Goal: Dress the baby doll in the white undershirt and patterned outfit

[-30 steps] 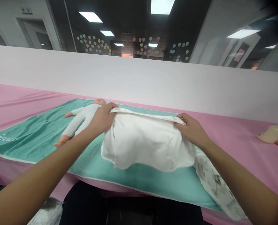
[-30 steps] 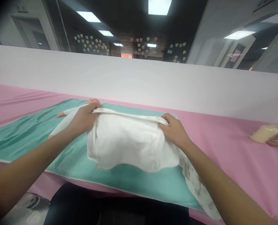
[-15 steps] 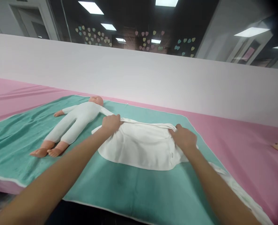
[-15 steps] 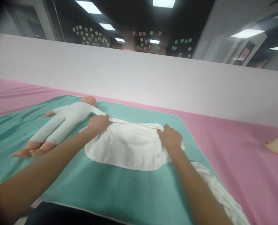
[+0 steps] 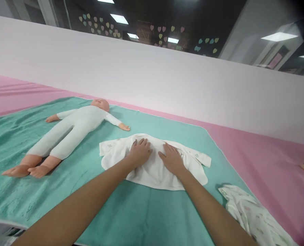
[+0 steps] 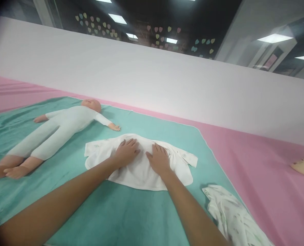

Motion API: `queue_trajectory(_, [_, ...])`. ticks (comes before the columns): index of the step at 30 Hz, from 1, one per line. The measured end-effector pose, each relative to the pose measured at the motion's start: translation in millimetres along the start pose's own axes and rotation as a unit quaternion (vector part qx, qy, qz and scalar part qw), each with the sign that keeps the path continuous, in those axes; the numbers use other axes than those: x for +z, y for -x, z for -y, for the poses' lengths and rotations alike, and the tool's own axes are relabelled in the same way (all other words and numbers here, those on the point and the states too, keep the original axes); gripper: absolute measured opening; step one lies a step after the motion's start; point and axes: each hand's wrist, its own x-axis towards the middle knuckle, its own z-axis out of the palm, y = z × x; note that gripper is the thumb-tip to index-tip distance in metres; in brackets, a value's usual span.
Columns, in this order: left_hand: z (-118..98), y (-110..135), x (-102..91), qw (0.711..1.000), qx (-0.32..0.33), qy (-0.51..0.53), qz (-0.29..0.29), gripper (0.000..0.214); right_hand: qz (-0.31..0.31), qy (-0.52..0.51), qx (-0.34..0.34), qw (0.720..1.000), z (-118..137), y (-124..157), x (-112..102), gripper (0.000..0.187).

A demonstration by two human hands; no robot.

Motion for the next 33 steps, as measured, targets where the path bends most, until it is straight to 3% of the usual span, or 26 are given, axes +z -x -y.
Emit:
queue_trajectory(3, [16.5, -3.9, 0.1, 0.999, -0.023, -0.014, -0.017, 0.041, 0.000, 0.032, 0.036, 0.999, -6.4, -12.7, 3.0, 0.056])
queue_trajectory(7, [24.4, -3.6, -2.2, 0.998, -0.007, -0.028, -0.053, 0.045, -0.017, 0.053, 0.046, 0.997, -7.6, -16.2, 3.3, 0.059])
queue_trajectory(12, [26.1, 2.0, -6.4, 0.999, 0.034, -0.012, 0.010, 0.037, 0.034, 0.037, 0.018, 0.999, -8.8, -9.3, -4.1, 0.052])
queue_trajectory(16, [18.6, 10.8, -9.9, 0.997, 0.079, -0.013, 0.020, 0.038, -0.016, 0.036, -0.051, 0.998, -8.7, -2.7, -0.7, 0.046])
queue_trajectory(19, [4.9, 16.6, -7.1, 0.990, 0.135, 0.012, 0.030, 0.043, -0.020, 0.020, -0.124, 0.992, -0.1, 3.5, 11.6, 0.045])
queue_trajectory(22, [-6.4, 21.0, -6.5, 0.988, 0.148, 0.016, 0.048, 0.045, -0.017, -0.015, -0.134, 0.991, 5.5, 11.4, 11.4, 0.045])
queue_trajectory(25, [-7.8, 21.7, -10.3, 0.986, 0.145, 0.018, 0.077, 0.044, -0.047, -0.102, -0.075, 0.991, -18.0, 18.3, -12.5, 0.042])
queue_trajectory(29, [-4.0, 18.1, -11.0, 0.984, 0.145, 0.046, 0.090, 0.044, -0.149, -0.154, 0.150, 0.965, -97.7, 35.7, -54.6, 0.037])
queue_trajectory(31, [-6.7, 18.7, -10.1, 0.981, 0.157, 0.064, 0.094, 0.044, -0.137, -0.125, 0.243, 0.952, -135.4, 46.5, -65.3, 0.041])
queue_trajectory(33, [-13.0, 21.5, -10.3, 0.974, 0.183, 0.082, 0.103, 0.045, -0.090, -0.116, 0.292, 0.945, -157.7, 53.3, -67.1, 0.044])
